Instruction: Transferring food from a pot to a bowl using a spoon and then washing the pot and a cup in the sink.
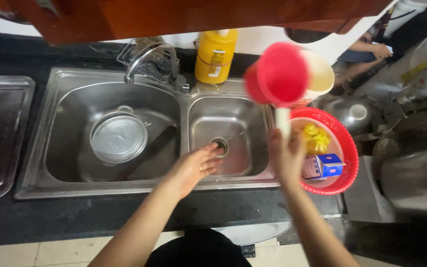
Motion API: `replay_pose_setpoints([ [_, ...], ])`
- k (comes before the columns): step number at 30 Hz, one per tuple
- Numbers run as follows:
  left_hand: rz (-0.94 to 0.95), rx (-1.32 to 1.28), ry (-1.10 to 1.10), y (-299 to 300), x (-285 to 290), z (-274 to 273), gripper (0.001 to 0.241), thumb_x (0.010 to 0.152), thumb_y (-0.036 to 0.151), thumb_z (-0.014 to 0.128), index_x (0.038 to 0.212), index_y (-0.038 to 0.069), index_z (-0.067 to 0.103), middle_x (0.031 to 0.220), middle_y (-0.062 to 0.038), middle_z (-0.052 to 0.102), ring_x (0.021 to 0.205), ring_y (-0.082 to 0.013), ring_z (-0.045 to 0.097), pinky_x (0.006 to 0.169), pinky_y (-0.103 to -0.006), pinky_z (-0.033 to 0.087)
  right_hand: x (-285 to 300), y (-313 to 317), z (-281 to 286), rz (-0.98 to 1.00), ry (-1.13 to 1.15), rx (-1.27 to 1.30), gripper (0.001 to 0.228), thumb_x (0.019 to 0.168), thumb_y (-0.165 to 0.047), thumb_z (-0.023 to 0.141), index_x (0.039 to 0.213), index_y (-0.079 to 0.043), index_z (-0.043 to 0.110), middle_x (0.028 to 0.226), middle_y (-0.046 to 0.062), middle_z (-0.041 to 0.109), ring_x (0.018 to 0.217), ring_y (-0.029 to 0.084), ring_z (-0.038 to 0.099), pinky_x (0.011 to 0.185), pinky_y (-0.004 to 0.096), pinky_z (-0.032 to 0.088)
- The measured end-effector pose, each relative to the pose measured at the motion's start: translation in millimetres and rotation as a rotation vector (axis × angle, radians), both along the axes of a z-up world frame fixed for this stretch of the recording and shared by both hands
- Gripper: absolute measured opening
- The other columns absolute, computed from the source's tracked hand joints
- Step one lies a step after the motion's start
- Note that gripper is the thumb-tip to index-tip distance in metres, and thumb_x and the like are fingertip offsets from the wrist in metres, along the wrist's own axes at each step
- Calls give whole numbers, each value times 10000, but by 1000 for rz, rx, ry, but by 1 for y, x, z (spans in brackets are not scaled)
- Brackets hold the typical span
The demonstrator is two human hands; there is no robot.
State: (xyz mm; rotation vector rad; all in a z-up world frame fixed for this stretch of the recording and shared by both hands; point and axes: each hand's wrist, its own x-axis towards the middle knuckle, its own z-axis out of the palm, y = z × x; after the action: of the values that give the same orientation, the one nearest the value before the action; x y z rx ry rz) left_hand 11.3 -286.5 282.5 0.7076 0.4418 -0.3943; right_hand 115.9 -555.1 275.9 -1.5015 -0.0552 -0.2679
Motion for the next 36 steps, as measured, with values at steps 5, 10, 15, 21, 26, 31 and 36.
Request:
replay_pose_setpoints([
  [5, 73, 368, -212, -21, 2, -17, 347, 999, 340, 597, 1207, 69, 658, 1168, -82, 711, 1056, -188, 643, 896, -336, 483, -83, 94, -62, 194, -212, -457, 379, 1133, -230, 426, 1404, 11, 535, 1339, 162, 591, 1195, 232, 584, 992, 332, 486],
  [10, 230, 868, -124, 36, -14, -114, 315, 975, 312, 631, 1131, 39, 620, 1015, -124, 764, 905, -215, 729, 795, -374, 566, -94, 154, -75, 605, 375, -179, 443, 1074, -330, 410, 1399, -42, 496, 1153, 180, 653, 809, 233, 610, 660, 374, 492],
  [15, 285, 922, 75, 103, -41, -108, 342, 953, 328, 653, 1140, 44, 619, 955, -101, 726, 740, -229, 694, 632, -421, 568, 40, 153, -172, 960, 417, -133, 551, 1010, -464, 426, 1414, -91, 444, 1153, 166, 688, 715, 227, 703, 604, 379, 588],
  [21, 491, 226, 137, 128, -43, -58, 527, 955, 581, 557, 1206, 124, 639, 878, -35, 632, 576, -149, 587, 498, -336, 534, 224, 218, -183, 680, 611, -365, 482, 1017, -419, 492, 1436, -186, 438, 1190, 147, 664, 758, 259, 665, 658, 427, 591],
  [26, 428, 122, 45, 139, -39, -49, 515, 967, 591, 533, 1250, 165, 589, 828, -4, 572, 562, -123, 526, 468, -279, 467, 353, 258, -251, 799, 639, -223, 517, 1049, -555, 387, 1341, -150, 520, 1099, 73, 621, 885, 266, 671, 730, 522, 606],
  [31, 402, 171, 3, 151, -41, -28, 494, 976, 592, 523, 1241, 180, 584, 831, 8, 566, 566, -94, 506, 468, -260, 455, 343, 274, -230, 882, 536, -550, 409, 1018, -432, 553, 1248, -102, 630, 1083, 91, 688, 915, 301, 653, 796, 446, 575],
  [36, 410, 157, 4, 159, -36, -25, 489, 977, 599, 523, 1173, 156, 589, 784, 6, 548, 525, -91, 470, 441, -262, 419, 350, 259, -253, 936, -241, -1030, 385, 945, -289, 579, 1215, -25, 652, 1100, 115, 714, 988, 279, 687, 864, 411, 577],
])
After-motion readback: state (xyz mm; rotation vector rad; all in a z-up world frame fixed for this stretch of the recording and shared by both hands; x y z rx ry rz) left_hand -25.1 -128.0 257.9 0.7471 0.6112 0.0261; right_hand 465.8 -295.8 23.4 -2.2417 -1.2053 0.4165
